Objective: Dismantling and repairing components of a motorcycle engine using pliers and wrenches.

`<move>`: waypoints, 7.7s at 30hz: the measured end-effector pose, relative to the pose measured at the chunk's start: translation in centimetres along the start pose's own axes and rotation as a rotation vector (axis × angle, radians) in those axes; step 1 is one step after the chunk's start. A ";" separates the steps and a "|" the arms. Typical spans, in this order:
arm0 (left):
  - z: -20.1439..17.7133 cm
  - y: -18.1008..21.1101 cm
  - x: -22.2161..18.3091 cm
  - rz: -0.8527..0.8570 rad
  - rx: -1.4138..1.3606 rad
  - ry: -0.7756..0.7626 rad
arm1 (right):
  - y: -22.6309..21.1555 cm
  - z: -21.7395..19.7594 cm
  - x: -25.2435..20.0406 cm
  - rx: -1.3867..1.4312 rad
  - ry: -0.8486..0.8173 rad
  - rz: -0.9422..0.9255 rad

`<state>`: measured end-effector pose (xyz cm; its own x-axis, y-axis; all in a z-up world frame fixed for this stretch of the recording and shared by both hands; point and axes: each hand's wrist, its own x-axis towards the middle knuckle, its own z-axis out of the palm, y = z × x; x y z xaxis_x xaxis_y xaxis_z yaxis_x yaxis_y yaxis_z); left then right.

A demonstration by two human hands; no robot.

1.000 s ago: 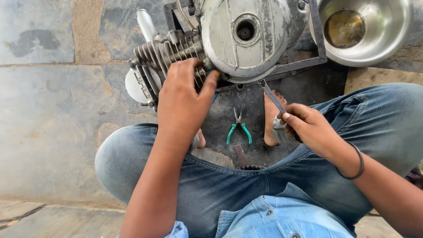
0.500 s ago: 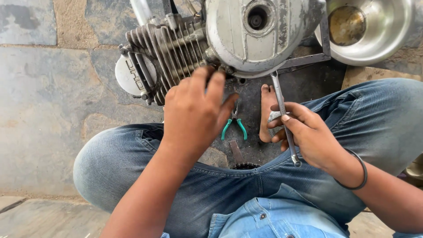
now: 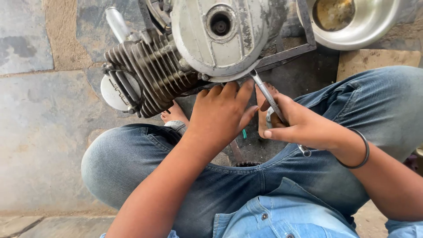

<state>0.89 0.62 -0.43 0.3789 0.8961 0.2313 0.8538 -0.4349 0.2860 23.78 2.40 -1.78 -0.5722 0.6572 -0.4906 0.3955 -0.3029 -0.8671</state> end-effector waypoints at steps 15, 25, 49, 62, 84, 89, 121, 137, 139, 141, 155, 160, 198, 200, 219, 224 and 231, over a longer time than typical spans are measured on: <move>3.8 -1.1 -0.2 -0.008 0.049 -0.035 | -5.7 -10.1 3.1 -1.327 -0.076 0.100; 3.6 -1.7 -0.5 -0.050 0.072 -0.055 | -2.4 -8.8 -0.3 -1.006 0.285 -0.157; 2.1 -2.3 -0.9 -0.011 0.099 -0.047 | -2.0 -3.5 2.9 -0.157 -0.313 0.428; 3.2 -1.8 -1.3 -0.023 -0.155 -0.036 | -2.6 -6.6 1.8 -0.824 0.154 -0.318; 3.1 -1.4 -0.3 -0.077 0.007 -0.174 | -3.3 -4.1 3.0 -0.783 0.123 -0.036; 3.3 -1.7 -0.5 -0.072 0.059 -0.169 | -2.5 -3.0 3.1 -0.562 0.214 -0.202; 3.7 -1.7 -0.7 -0.075 0.131 -0.105 | -3.8 -5.1 3.2 -0.556 0.068 -0.072; 4.1 -0.7 -0.9 -0.111 0.195 -0.065 | 2.7 -4.3 4.6 0.372 -0.127 0.176; 4.2 -0.8 -0.9 -0.097 0.173 -0.082 | 3.5 -2.6 4.3 0.515 0.018 0.135; 4.1 -1.1 -1.0 -0.087 0.172 -0.072 | 4.9 -0.1 4.5 0.542 0.091 0.098; 3.6 -1.7 0.2 -0.111 0.076 -0.201 | 5.2 6.1 5.4 0.766 0.392 -0.100; 3.5 -2.6 -0.1 -0.031 0.020 -0.089 | 5.6 5.8 5.8 0.737 0.304 -0.054; 6.0 -2.8 -0.2 -0.039 0.203 -0.316 | 17.4 4.5 8.7 1.179 -0.409 0.238; 6.9 -3.1 -0.2 -0.021 0.205 -0.280 | 17.2 4.7 8.8 1.222 -0.453 0.212; 4.9 -3.0 -1.0 0.002 0.096 -0.126 | 4.5 6.9 3.2 0.629 0.078 0.320; 4.3 -2.6 -0.9 0.056 0.065 -0.048 | 2.6 6.3 1.6 0.476 0.102 0.323; 4.7 -2.8 -0.6 -0.009 0.048 -0.134 | 0.7 4.8 1.2 0.567 0.172 0.236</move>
<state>-0.02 1.67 -5.76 0.4125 0.9053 0.1017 0.8725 -0.4247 0.2418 19.95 -0.33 -3.39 -0.3740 0.6152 -0.6940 0.0283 -0.7404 -0.6716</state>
